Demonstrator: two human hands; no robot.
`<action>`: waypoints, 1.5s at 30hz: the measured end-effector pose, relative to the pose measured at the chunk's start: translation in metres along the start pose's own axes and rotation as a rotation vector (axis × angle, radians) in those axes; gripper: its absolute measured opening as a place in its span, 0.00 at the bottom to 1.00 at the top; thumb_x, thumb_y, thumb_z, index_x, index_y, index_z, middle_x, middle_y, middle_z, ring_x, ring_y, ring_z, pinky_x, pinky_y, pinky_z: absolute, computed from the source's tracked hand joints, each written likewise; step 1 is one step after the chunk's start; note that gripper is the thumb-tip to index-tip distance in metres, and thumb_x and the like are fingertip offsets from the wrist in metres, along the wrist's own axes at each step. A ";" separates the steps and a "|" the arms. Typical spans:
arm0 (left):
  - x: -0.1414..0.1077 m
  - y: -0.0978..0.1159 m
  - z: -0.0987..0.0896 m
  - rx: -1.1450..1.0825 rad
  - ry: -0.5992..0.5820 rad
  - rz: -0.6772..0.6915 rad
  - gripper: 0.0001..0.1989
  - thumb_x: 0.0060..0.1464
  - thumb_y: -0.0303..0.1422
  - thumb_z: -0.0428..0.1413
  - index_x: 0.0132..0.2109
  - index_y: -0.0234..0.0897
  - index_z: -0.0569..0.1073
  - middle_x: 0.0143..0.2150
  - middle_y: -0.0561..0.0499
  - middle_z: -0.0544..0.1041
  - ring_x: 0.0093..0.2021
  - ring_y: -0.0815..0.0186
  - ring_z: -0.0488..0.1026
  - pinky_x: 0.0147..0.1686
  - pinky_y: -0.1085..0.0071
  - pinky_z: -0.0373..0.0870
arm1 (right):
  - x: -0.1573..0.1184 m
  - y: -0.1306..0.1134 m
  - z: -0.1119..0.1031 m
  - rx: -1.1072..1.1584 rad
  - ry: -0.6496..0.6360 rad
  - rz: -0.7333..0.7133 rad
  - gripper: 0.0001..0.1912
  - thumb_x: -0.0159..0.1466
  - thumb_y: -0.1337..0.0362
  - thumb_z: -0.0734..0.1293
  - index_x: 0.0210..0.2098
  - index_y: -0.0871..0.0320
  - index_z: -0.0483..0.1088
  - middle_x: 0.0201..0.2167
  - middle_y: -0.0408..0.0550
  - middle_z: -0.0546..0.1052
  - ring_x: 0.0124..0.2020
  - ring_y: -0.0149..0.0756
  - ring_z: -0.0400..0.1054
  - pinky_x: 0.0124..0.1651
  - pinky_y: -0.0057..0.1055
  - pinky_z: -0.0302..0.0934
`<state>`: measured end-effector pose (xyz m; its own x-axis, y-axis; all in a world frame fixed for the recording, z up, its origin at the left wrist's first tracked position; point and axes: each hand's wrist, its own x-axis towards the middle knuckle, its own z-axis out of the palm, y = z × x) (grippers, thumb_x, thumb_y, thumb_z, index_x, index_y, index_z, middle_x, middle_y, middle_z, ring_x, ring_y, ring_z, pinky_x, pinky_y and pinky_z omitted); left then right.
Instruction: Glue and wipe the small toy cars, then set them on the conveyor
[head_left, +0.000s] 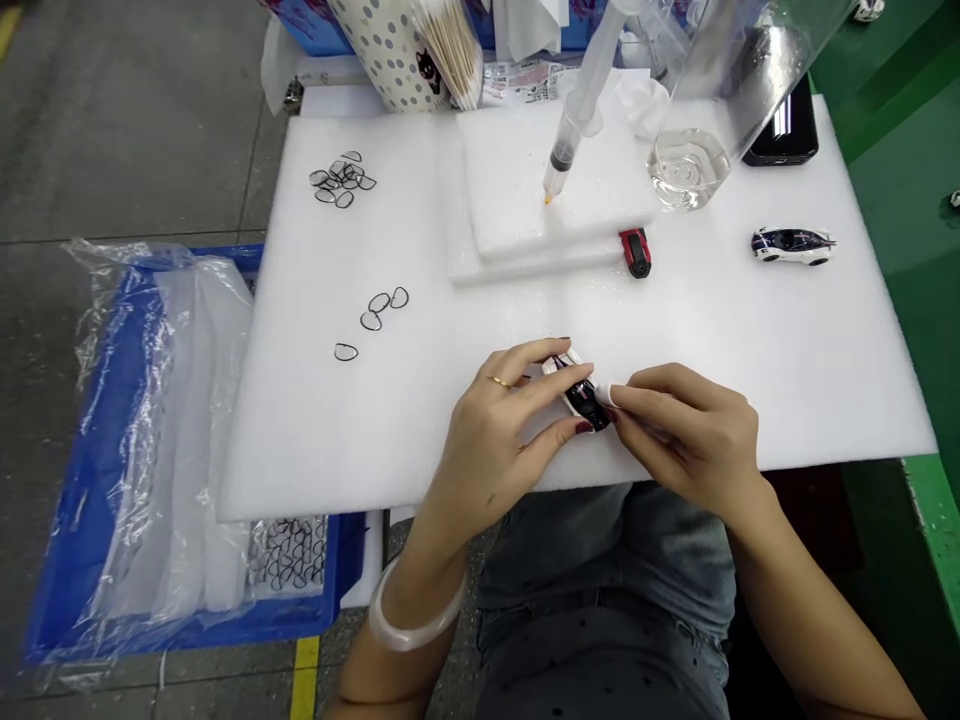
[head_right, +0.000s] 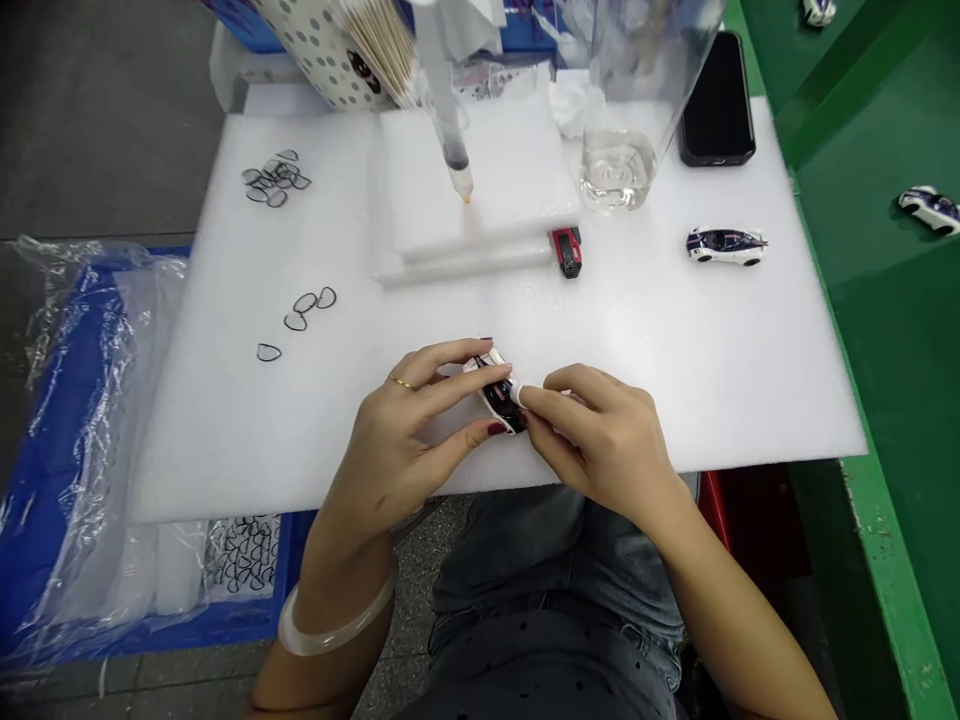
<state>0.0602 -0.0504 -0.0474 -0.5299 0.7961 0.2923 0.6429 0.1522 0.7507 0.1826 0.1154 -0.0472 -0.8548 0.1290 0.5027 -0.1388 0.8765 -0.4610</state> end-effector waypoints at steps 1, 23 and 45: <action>0.000 0.000 0.000 0.002 -0.002 -0.003 0.17 0.59 0.24 0.61 0.55 0.34 0.75 0.58 0.45 0.71 0.56 0.59 0.68 0.56 0.64 0.68 | 0.001 0.000 0.000 -0.010 -0.003 -0.003 0.07 0.63 0.71 0.68 0.41 0.59 0.74 0.33 0.46 0.76 0.27 0.26 0.67 0.28 0.24 0.61; 0.001 -0.002 -0.006 0.010 -0.091 -0.030 0.15 0.62 0.29 0.57 0.55 0.42 0.73 0.64 0.48 0.67 0.63 0.54 0.63 0.62 0.53 0.63 | -0.001 0.001 -0.003 0.009 0.034 0.033 0.06 0.64 0.70 0.66 0.39 0.57 0.75 0.32 0.46 0.78 0.28 0.28 0.71 0.28 0.25 0.64; 0.004 -0.005 -0.008 0.008 -0.098 -0.025 0.21 0.63 0.20 0.46 0.55 0.41 0.75 0.60 0.50 0.72 0.60 0.57 0.64 0.59 0.54 0.67 | 0.001 -0.014 0.002 -0.221 -0.098 -0.220 0.08 0.66 0.68 0.63 0.36 0.57 0.75 0.32 0.46 0.75 0.28 0.29 0.67 0.26 0.27 0.59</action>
<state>0.0508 -0.0525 -0.0456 -0.4894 0.8454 0.2140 0.6345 0.1769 0.7524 0.1822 0.1019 -0.0417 -0.8620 -0.1109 0.4947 -0.2230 0.9592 -0.1736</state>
